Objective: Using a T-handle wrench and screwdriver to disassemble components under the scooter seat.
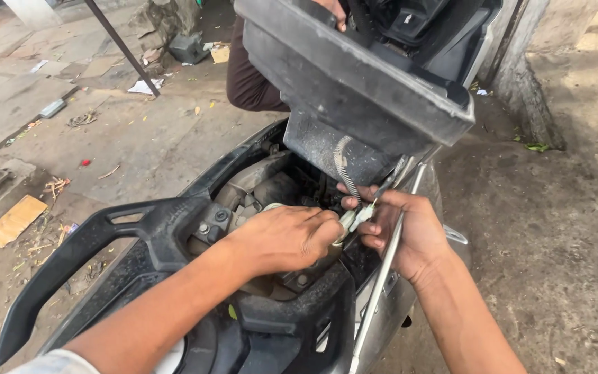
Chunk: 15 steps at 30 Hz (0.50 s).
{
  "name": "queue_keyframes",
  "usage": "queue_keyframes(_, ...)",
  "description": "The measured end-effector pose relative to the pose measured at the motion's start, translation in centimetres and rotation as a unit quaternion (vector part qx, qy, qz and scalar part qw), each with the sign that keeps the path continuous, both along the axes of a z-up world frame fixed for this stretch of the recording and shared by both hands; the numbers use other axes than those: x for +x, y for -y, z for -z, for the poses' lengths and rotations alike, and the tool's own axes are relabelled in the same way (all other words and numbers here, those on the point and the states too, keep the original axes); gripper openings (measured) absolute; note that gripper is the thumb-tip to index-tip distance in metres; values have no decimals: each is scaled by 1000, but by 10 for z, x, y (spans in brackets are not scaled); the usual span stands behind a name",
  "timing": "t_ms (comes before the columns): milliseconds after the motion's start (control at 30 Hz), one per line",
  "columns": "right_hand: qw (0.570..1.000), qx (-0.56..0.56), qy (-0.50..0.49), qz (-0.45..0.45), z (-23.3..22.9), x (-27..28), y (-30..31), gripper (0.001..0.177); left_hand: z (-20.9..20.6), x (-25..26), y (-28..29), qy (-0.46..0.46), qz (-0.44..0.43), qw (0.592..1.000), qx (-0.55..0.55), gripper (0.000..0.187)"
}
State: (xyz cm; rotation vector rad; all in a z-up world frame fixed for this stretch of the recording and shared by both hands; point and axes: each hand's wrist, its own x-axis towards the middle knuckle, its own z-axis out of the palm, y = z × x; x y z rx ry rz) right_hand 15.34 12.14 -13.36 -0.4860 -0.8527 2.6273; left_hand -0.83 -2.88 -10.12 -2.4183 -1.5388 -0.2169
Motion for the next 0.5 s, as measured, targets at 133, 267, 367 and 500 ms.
queue_keyframes(133, 999, 26, -31, -6, 6, -3, -4, 49, 2, -5, 1, -4, -35, 999, 25, 14)
queue_keyframes(267, 999, 34, -16, 7, 2, -5, -4, 49, -9, 2, 3, 14, -37, 999, 36, 15)
queue_keyframes(367, 999, 41, 7, 24, -6, -4, -6, 50, -15, 7, -4, 66, -85, 994, -10, 22)
queue_keyframes(500, 999, -2, 13, 33, -5, -6, -8, 48, -13, 6, -7, 89, -159, 981, -67, 36)
